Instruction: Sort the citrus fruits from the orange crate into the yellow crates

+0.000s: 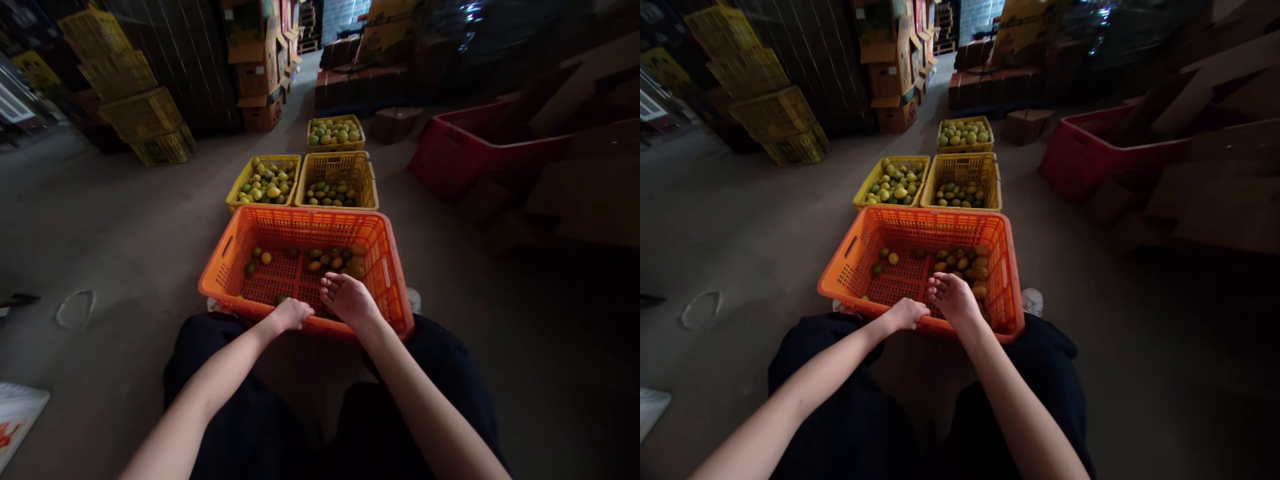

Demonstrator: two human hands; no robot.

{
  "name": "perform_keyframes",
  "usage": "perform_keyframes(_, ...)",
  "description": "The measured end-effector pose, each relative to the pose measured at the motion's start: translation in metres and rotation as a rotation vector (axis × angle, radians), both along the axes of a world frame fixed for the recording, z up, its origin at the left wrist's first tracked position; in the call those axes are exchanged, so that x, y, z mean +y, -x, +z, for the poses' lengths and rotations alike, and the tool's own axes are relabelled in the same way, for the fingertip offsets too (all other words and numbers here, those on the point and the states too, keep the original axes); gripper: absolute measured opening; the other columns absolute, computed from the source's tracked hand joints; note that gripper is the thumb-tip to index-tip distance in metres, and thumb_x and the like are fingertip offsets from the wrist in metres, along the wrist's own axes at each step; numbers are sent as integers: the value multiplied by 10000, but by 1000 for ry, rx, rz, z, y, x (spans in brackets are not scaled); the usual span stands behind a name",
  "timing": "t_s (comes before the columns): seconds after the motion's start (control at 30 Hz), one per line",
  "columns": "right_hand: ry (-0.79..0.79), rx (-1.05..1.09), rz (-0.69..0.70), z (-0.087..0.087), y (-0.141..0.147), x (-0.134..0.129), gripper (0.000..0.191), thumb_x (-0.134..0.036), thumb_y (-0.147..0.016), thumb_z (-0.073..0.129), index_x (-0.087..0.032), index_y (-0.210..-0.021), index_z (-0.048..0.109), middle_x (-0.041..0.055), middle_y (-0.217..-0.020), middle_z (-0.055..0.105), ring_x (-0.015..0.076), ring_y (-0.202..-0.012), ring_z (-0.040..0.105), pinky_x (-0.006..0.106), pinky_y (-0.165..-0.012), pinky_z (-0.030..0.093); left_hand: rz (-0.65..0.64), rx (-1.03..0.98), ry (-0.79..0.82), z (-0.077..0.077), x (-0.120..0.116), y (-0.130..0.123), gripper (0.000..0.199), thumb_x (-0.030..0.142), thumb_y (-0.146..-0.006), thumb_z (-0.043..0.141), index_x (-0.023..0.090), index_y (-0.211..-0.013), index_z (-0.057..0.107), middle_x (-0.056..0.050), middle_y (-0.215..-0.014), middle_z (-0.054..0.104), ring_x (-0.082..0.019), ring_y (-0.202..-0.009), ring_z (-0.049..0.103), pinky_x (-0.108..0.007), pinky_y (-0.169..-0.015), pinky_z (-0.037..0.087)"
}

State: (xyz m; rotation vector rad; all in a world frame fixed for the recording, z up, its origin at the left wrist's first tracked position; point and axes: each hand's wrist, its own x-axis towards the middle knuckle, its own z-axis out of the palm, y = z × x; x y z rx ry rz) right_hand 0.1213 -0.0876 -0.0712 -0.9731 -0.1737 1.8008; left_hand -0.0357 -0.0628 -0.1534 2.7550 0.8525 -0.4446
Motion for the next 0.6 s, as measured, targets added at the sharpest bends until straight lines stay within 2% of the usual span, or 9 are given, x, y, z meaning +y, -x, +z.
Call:
perform_keyframes(0.1,9,-1,-31,2,-6,-1,150,-146,-731,422,-182,-659,549,32,-601,594,120,-533,527,251,-563,455,-22,-7,4,1,0,0,200,184,-736,548,192,-935,547,-44,-940,626,-207,-866,612,-298,-722,480)
perform_keyframes(0.2,-32,-41,-71,0,-25,0,158,-158,-732,410,-195,-664,547,35,-623,592,133,-560,535,266,-579,464,-20,-10,7,1,-1,0,209,187,-737,558,189,-944,536,-52,-948,626,-208,-856,615,-304,-719,479)
perform_keyframes(0.37,-115,-269,-188,-10,-61,0,111,-163,-680,423,-222,-667,517,25,-644,575,150,-597,546,298,-628,484,-15,-28,-2,-2,-2,-1,185,172,-752,537,189,-936,538,-57,-934,627,-207,-843,620,-305,-692,481)
perform_keyframes(0.47,-111,-437,-252,-13,-59,0,69,-181,-666,445,-222,-649,499,20,-657,580,149,-594,556,295,-599,482,-21,-48,-7,-4,-1,-1,176,180,-750,541,182,-926,542,-59,-912,629,-218,-830,624,-311,-673,486)
perform_keyframes(0.53,-156,-624,-149,-17,-47,5,46,-217,-672,490,-219,-692,532,15,-706,606,153,-613,566,277,-552,462,-28,-63,-2,-5,-1,-1,171,186,-752,541,174,-922,544,-61,-899,631,-226,-820,627,-321,-667,491)
perform_keyframes(0.6,-239,-854,111,-27,-33,16,74,-261,-668,549,-218,-724,571,9,-719,622,159,-634,561,257,-524,434,-41,-75,4,-6,0,-1,174,176,-755,537,165,-928,544,-67,-881,632,-230,-804,631,-333,-666,495)
